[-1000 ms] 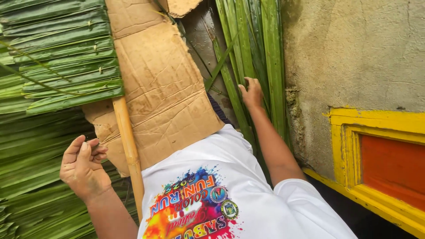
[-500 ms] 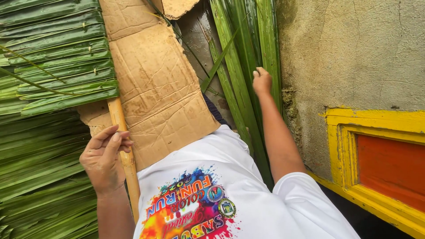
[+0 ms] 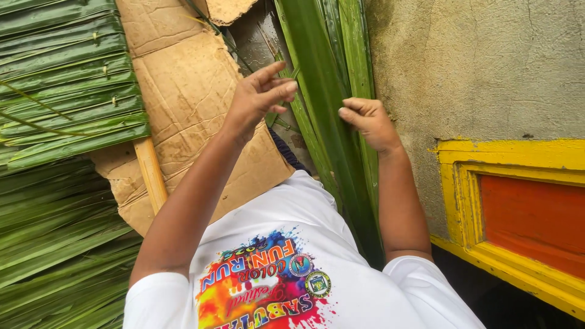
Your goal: Weaving palm leaves over a wooden stick to create a thatched panel for roofing or walls.
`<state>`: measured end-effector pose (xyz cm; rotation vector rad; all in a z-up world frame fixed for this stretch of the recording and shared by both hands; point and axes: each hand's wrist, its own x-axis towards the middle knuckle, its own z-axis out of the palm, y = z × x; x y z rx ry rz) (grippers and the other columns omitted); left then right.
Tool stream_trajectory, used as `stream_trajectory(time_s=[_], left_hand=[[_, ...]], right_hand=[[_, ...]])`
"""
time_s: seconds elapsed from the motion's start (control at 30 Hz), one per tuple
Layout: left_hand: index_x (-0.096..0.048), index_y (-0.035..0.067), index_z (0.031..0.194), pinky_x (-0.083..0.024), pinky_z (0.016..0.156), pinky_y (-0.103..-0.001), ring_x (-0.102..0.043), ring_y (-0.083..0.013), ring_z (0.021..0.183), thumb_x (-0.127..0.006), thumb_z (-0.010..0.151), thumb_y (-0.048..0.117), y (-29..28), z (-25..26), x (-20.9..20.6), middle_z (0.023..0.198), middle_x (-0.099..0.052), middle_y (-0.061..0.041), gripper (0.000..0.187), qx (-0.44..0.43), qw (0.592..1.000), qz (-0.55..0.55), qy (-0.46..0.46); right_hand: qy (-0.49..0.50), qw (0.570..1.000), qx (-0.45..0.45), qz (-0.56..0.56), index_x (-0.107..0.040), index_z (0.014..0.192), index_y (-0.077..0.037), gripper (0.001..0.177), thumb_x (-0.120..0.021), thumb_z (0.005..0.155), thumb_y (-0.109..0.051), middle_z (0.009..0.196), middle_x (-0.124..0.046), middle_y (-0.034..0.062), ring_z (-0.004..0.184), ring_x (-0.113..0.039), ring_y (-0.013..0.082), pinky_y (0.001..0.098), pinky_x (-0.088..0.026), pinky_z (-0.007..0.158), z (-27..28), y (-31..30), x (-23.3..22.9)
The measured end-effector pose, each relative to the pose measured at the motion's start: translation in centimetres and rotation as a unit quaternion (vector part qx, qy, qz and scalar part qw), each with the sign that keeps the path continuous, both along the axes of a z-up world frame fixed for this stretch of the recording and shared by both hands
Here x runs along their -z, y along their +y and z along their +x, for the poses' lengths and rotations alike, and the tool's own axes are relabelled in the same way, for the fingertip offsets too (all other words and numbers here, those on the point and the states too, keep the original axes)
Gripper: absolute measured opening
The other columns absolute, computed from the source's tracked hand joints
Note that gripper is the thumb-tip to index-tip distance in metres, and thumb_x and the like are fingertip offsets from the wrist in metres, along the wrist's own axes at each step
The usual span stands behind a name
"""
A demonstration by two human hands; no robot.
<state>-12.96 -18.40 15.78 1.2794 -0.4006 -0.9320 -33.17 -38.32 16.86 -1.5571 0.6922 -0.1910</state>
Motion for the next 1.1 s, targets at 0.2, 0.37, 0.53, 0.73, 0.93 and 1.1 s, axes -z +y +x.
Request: stream_trajectory(time_s=[0.2,0.37,0.53,0.73,0.93,1.1], left_hand=[[-0.073,-0.004,0.098,-0.066,0.053,-0.035,-0.078,-0.0239,0.066,-0.087,0.084,0.016,-3.6,-0.3,3.2,0.079,-0.076,-0.013,0.028,-0.087,0.984,-0.033,0.150],[-0.073,0.000,0.093,-0.067,0.054,-0.036,-0.078,-0.0231,0.067,-0.087,0.084,0.020,-4.1,0.4,3.9,0.078,-0.077,-0.012,0.025,-0.125,0.980,0.004,0.152],[-0.072,0.002,0.091,-0.066,0.054,-0.034,-0.078,-0.0224,0.066,-0.086,0.084,0.021,-4.4,1.0,4.0,0.076,-0.076,-0.012,0.025,-0.140,0.977,0.014,0.161],[-0.054,0.011,0.089,-0.063,0.088,-0.037,-0.070,-0.0227,0.091,-0.086,0.082,0.012,-1.8,6.4,-2.7,0.091,-0.069,-0.009,0.032,-0.124,0.971,-0.119,0.163],[-0.072,0.006,0.104,-0.067,0.079,-0.031,-0.074,-0.0170,0.093,-0.082,0.089,0.014,0.7,9.0,-3.9,0.100,-0.076,-0.006,0.020,-0.190,0.964,-0.162,0.088],[-0.072,0.013,0.093,-0.065,0.079,-0.036,-0.073,-0.0174,0.093,-0.084,0.084,0.017,-0.8,8.4,0.2,0.094,-0.078,-0.004,0.016,-0.250,0.954,-0.116,0.120]], right_hand=[[0.016,0.984,-0.171,0.045,-0.076,0.109,-0.002,0.017,-0.066,0.102,-0.014,0.088,-0.077,0.0130,0.067,-0.066,0.0123,0.0255,-0.060,0.061,1.7,-1.5,5.3],[0.170,0.945,-0.002,-0.280,-0.078,0.114,-0.020,0.025,-0.082,0.090,-0.014,0.095,-0.078,0.0010,0.090,-0.075,0.0188,0.0357,-0.061,0.077,2.2,-10.5,23.2],[0.292,0.844,-0.069,-0.444,-0.063,0.130,-0.014,0.049,-0.084,0.088,-0.029,0.120,-0.056,0.0080,0.113,-0.061,0.0345,0.0531,-0.058,0.091,3.6,-10.1,27.0],[0.353,0.818,-0.128,-0.435,-0.054,0.140,-0.007,0.048,-0.065,0.098,-0.027,0.125,-0.053,0.0149,0.094,-0.056,0.0254,0.0389,-0.054,0.076,4.6,-9.8,24.6],[0.205,0.905,0.024,-0.372,-0.065,0.117,-0.005,0.028,-0.056,0.090,-0.010,0.105,-0.060,0.0118,0.091,-0.056,0.0249,0.0409,-0.046,0.078,6.4,-16.9,21.9],[-0.012,0.978,0.065,-0.197,-0.065,0.101,-0.015,0.025,-0.046,0.093,-0.001,0.077,-0.056,-0.0065,0.056,-0.040,0.0022,0.0206,-0.030,0.045,12.0,-11.6,3.5]])
